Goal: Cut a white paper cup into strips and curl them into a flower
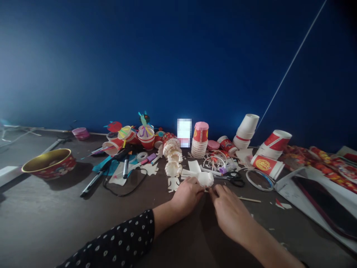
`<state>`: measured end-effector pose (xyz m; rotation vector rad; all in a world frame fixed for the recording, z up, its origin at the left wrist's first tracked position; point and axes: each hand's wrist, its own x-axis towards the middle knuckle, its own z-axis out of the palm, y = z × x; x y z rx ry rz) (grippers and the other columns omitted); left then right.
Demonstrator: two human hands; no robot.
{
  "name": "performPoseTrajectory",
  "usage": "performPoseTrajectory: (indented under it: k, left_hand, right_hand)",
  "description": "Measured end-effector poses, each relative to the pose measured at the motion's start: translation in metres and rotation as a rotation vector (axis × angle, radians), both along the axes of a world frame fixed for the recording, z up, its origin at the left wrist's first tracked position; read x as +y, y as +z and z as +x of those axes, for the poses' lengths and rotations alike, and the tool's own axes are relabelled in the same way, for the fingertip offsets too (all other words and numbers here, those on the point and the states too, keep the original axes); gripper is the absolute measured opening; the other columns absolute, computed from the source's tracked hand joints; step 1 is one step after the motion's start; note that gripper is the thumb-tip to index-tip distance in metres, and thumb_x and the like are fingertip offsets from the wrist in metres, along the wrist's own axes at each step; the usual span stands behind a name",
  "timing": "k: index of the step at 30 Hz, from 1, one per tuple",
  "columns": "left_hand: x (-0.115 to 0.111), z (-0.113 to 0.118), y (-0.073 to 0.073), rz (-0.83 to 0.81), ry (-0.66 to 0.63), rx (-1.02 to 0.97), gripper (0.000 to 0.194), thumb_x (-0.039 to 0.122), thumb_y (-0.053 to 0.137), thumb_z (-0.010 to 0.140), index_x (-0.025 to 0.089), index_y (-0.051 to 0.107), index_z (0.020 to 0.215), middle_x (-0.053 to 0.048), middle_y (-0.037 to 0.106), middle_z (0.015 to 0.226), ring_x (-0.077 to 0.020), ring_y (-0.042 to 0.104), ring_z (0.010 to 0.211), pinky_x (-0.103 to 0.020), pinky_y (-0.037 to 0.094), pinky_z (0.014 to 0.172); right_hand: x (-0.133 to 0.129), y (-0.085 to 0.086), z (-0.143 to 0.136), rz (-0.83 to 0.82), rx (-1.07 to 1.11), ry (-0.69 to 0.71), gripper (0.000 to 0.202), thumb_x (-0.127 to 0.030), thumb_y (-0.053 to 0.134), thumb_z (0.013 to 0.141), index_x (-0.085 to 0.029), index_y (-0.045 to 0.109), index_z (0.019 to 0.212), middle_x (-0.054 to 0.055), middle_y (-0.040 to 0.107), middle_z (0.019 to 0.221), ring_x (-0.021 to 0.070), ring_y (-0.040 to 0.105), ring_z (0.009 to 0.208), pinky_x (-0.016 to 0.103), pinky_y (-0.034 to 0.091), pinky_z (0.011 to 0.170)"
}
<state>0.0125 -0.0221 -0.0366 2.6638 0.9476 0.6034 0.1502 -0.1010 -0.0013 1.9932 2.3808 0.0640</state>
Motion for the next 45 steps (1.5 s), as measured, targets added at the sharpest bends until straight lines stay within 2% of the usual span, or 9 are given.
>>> performPoseTrajectory:
  k: [3, 8, 16, 19, 24, 45]
  left_hand:
    - [0.0, 0.0, -0.001, 0.019, -0.003, -0.014, 0.019, 0.015, 0.052, 0.083, 0.016, 0.067, 0.073, -0.005, 0.061, 0.078, -0.0172, 0.054, 0.079, -0.029, 0.043, 0.075]
    - [-0.001, 0.0, -0.001, 0.023, 0.015, 0.017, 0.019, 0.015, 0.05, 0.083, 0.015, 0.066, 0.072, -0.005, 0.061, 0.078, -0.0179, 0.053, 0.079, -0.03, 0.043, 0.075]
    - [-0.003, -0.002, 0.002, -0.033, 0.044, -0.011, 0.013, 0.015, 0.053, 0.08, 0.016, 0.064, 0.087, -0.006, 0.062, 0.087, -0.0201, 0.054, 0.086, -0.032, 0.043, 0.079]
    - [-0.004, -0.002, 0.003, -0.043, 0.072, -0.009, 0.011, 0.015, 0.052, 0.081, 0.014, 0.062, 0.083, -0.006, 0.062, 0.085, -0.0194, 0.055, 0.084, -0.031, 0.043, 0.078]
    - [-0.003, -0.001, 0.003, -0.008, 0.042, 0.016, 0.014, 0.014, 0.051, 0.082, 0.014, 0.064, 0.076, -0.006, 0.062, 0.081, -0.0191, 0.055, 0.082, -0.03, 0.043, 0.076]
    - [-0.009, 0.001, 0.01, 0.007, 0.085, 0.09, 0.019, 0.015, 0.047, 0.083, 0.014, 0.066, 0.08, -0.008, 0.059, 0.086, -0.0189, 0.053, 0.082, -0.031, 0.046, 0.077]
  right_hand:
    - [-0.001, 0.001, 0.003, -0.008, 0.063, 0.026, 0.04, -0.001, 0.039, 0.077, -0.01, 0.061, 0.109, 0.013, 0.063, 0.096, 0.0223, 0.056, 0.092, 0.032, 0.038, 0.084]
    - [-0.002, 0.007, 0.004, -0.034, 0.073, 0.062, 0.035, -0.002, 0.041, 0.076, -0.012, 0.066, 0.097, 0.013, 0.065, 0.093, 0.0205, 0.057, 0.092, 0.029, 0.037, 0.085]
    - [0.0, 0.011, 0.004, -0.08, 0.034, 0.04, 0.038, -0.002, 0.039, 0.076, -0.013, 0.064, 0.103, 0.012, 0.063, 0.098, 0.0228, 0.056, 0.091, 0.032, 0.039, 0.08]
    - [0.0, 0.008, 0.006, -0.073, 0.026, 0.051, 0.04, -0.002, 0.039, 0.076, -0.013, 0.063, 0.105, 0.012, 0.062, 0.1, 0.023, 0.054, 0.093, 0.032, 0.038, 0.08]
    - [0.001, 0.005, 0.007, -0.069, 0.005, 0.055, 0.04, -0.003, 0.037, 0.078, -0.012, 0.062, 0.108, 0.013, 0.059, 0.108, 0.0247, 0.051, 0.096, 0.033, 0.039, 0.08]
    - [0.003, 0.003, 0.008, -0.047, 0.071, 0.022, 0.043, -0.001, 0.038, 0.077, -0.011, 0.06, 0.112, 0.015, 0.056, 0.106, 0.0237, 0.048, 0.101, 0.032, 0.036, 0.088]
